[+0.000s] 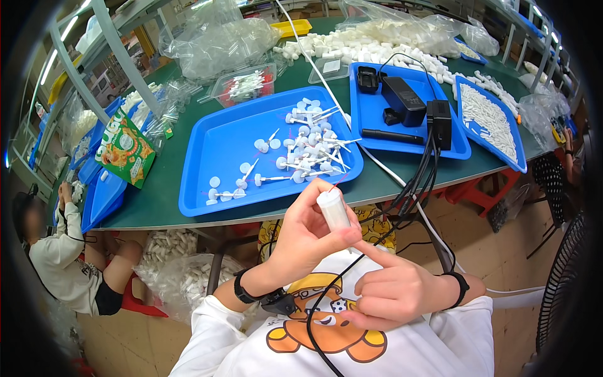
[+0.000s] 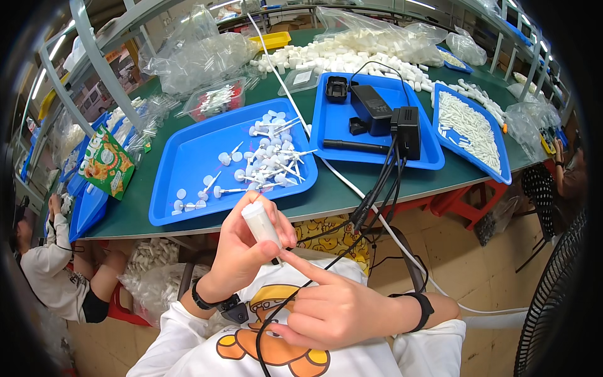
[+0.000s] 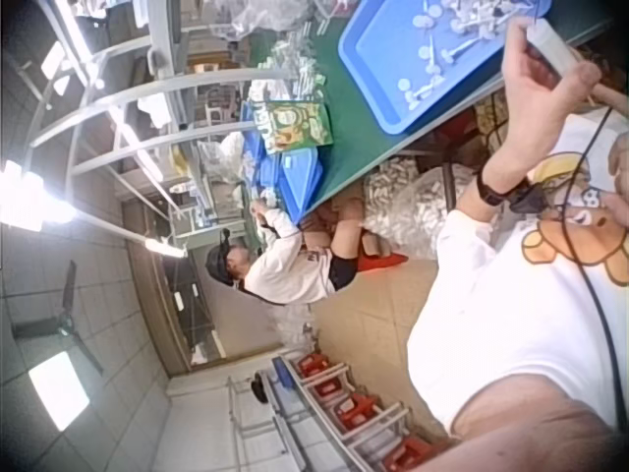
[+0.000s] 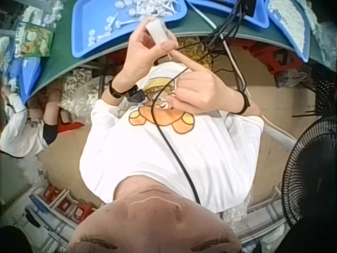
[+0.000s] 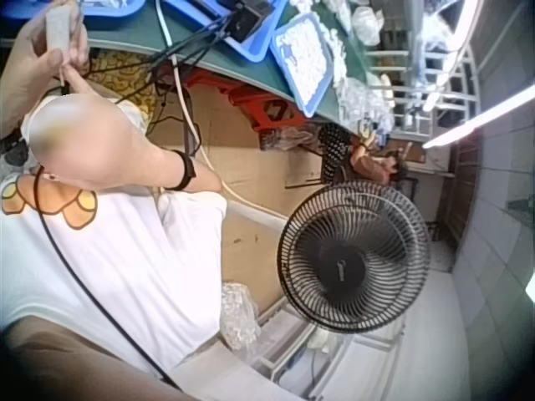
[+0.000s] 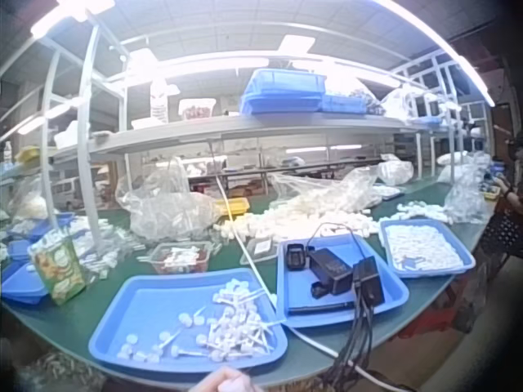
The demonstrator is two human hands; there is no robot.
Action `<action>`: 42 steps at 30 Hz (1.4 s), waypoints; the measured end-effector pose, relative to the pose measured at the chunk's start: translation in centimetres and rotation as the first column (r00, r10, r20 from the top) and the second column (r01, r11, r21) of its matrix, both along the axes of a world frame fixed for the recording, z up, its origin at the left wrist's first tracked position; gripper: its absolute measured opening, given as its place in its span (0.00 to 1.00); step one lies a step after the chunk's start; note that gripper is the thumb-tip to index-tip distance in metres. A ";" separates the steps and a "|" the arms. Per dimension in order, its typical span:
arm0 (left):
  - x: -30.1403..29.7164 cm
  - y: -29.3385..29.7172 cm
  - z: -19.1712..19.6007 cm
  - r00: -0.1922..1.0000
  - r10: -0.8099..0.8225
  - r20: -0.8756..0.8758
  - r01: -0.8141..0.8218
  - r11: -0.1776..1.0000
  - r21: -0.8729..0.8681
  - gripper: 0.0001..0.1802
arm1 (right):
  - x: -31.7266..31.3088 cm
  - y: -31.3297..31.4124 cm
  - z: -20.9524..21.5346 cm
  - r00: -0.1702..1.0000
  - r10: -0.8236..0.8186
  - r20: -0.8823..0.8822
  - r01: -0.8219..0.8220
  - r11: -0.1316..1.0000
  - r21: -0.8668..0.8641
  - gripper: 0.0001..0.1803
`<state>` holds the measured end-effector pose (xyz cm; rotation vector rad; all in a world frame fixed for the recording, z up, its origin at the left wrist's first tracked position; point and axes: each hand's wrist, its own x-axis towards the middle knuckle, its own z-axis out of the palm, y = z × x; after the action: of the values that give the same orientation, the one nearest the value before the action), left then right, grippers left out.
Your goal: The person assembles small white plastic components by hand. They pick up a cylindrical white piece and a smaller white cap, then fit the cap onto the cylinder. The person repeats this process, handling the parts and placing the assembled units into a blue tray on the table.
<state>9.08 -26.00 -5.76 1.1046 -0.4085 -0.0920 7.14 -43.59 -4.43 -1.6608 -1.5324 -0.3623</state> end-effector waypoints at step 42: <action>-0.1 -0.1 -0.4 0.901 -0.205 0.382 0.241 0.969 -0.047 0.19 | 0.1 -0.4 -0.6 0.878 -0.160 0.451 0.153 0.987 0.051 0.25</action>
<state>8.94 -26.08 -6.17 0.9779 -0.8766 -0.0630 7.29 -43.97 -5.04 -1.7757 -1.7217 -0.9016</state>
